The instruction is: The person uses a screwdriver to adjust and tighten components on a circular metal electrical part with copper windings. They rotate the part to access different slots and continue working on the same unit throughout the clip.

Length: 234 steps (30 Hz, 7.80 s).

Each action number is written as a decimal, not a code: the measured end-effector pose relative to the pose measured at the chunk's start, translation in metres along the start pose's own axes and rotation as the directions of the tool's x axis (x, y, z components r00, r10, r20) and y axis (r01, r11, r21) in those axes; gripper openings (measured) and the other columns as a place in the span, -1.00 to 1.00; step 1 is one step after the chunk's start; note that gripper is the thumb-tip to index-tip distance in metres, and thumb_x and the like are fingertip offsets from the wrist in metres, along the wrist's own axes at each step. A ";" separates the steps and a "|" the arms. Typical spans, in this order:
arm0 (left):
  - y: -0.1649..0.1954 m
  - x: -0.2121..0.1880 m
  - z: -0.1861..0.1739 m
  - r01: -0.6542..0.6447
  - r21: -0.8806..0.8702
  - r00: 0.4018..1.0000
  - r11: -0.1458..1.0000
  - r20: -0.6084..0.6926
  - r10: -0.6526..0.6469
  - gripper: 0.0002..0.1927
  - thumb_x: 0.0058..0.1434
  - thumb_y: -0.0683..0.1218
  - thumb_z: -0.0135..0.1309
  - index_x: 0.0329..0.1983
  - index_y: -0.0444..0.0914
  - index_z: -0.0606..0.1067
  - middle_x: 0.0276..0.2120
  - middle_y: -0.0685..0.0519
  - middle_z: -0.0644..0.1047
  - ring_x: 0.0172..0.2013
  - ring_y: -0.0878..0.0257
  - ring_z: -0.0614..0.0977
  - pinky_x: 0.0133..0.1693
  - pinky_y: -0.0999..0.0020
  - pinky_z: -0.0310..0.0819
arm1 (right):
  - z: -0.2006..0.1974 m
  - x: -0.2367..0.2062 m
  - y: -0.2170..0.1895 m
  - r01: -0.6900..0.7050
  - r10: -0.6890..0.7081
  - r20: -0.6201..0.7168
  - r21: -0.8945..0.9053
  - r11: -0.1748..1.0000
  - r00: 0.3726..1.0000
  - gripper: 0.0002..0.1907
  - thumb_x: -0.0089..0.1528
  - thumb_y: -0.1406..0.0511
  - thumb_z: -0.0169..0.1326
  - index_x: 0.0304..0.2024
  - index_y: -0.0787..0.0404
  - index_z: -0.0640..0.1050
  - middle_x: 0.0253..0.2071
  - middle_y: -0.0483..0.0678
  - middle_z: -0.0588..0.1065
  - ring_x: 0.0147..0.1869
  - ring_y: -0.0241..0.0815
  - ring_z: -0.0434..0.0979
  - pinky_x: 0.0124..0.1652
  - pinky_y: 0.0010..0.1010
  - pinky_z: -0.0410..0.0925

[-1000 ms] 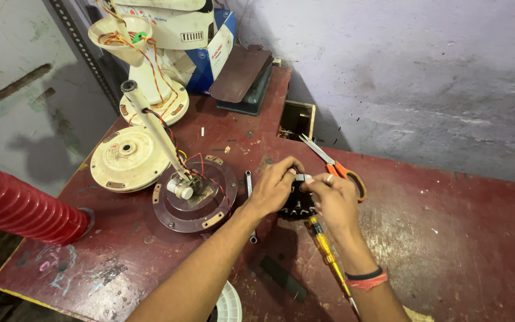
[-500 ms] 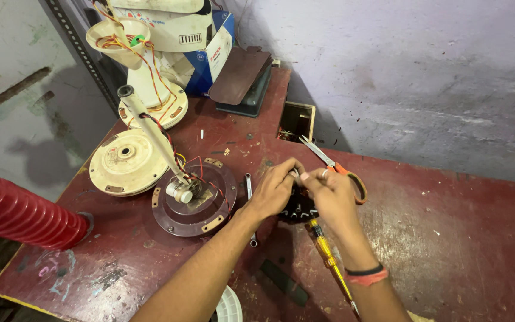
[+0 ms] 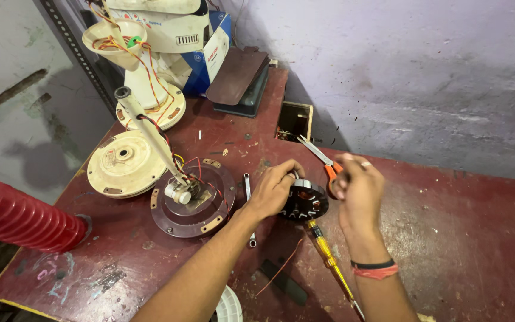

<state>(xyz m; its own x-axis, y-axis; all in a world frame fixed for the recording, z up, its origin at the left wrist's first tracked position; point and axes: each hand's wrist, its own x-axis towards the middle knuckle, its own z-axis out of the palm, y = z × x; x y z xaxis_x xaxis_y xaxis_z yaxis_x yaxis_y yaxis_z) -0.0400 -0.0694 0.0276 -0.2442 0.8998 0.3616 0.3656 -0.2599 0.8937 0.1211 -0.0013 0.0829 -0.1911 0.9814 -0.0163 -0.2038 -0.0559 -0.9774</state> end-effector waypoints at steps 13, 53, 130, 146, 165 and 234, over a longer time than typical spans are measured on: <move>-0.022 0.006 -0.015 0.266 0.048 0.942 0.963 -0.226 -0.249 -0.70 0.15 -0.22 -0.22 -0.23 -0.34 0.55 -0.42 -0.18 0.59 -0.34 0.06 0.64 -0.18 0.19 0.48 | -0.059 -0.145 0.123 -0.407 0.421 0.061 -0.160 0.899 0.905 -0.78 0.30 0.24 0.02 -0.26 0.28 0.58 -0.73 -0.08 0.23 -0.72 -0.31 0.13 -0.68 -0.46 -0.07; -0.016 0.010 -0.010 0.229 0.047 0.973 0.972 -0.045 -0.227 -0.72 0.18 -0.06 0.23 -0.05 -0.20 0.64 -0.21 -0.05 0.72 -0.18 0.20 0.74 -0.05 0.30 0.55 | -0.094 -0.121 0.183 -0.616 0.613 -0.078 -0.030 0.787 0.786 -0.83 0.29 0.23 0.07 -0.34 0.18 0.46 -0.66 -0.15 0.19 -0.70 -0.28 0.09 -0.66 -0.35 -0.03; -0.025 0.012 -0.010 0.149 0.067 0.983 0.987 -0.122 -0.140 -0.71 -0.01 -0.23 0.12 -0.17 -0.28 0.51 -0.37 -0.05 0.60 -0.31 0.14 0.66 -0.20 0.25 0.53 | 0.026 0.022 0.027 -0.223 0.246 0.261 -0.114 0.968 0.934 -0.85 0.27 0.35 0.08 -0.19 0.32 0.57 -0.42 -0.02 0.58 -0.53 -0.34 0.43 -0.54 -0.51 0.24; -0.016 0.008 -0.010 0.118 0.116 0.990 0.986 -0.094 -0.108 -0.61 -0.03 -0.21 0.25 -0.10 -0.25 0.46 -0.24 -0.07 0.60 -0.18 0.05 0.66 -0.08 0.20 0.50 | 0.035 0.046 0.018 -0.138 0.146 0.132 -0.067 0.988 0.980 -0.81 0.30 0.32 0.09 -0.12 0.32 0.59 -0.61 -0.28 0.24 -0.67 -0.48 0.09 -0.67 -0.56 -0.03; -0.035 0.010 -0.007 0.192 0.107 0.981 0.976 -0.024 -0.191 -0.61 0.04 -0.04 0.34 -0.08 -0.29 0.62 -0.10 -0.03 0.58 0.00 0.07 0.60 0.09 0.21 0.43 | -0.089 -0.123 0.120 -0.553 0.609 0.213 -0.271 0.788 0.764 -0.63 0.26 0.23 -0.06 -0.06 0.37 0.58 -0.44 0.22 0.62 -0.46 -0.03 0.61 -0.43 -0.27 0.42; -0.020 0.012 -0.011 0.236 -0.056 0.971 0.970 -0.020 -0.238 -0.65 0.07 -0.14 0.33 -0.04 -0.23 0.64 -0.19 0.00 0.72 -0.17 0.29 0.71 -0.06 0.36 0.57 | -0.029 -0.064 0.113 -0.497 0.502 0.046 -0.082 0.864 0.864 -0.72 0.36 0.20 -0.03 -0.21 0.26 0.60 -0.65 -0.24 0.18 -0.66 -0.40 0.07 -0.64 -0.49 -0.01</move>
<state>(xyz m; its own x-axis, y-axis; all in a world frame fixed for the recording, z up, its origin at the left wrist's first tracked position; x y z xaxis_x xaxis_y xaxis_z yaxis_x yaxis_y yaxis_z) -0.0603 -0.0576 0.0165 -0.3422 0.9285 0.1442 0.2471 -0.0591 0.9672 0.1378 -0.0654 -0.0323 -0.3117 0.8112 -0.4948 -0.0020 -0.5213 -0.8534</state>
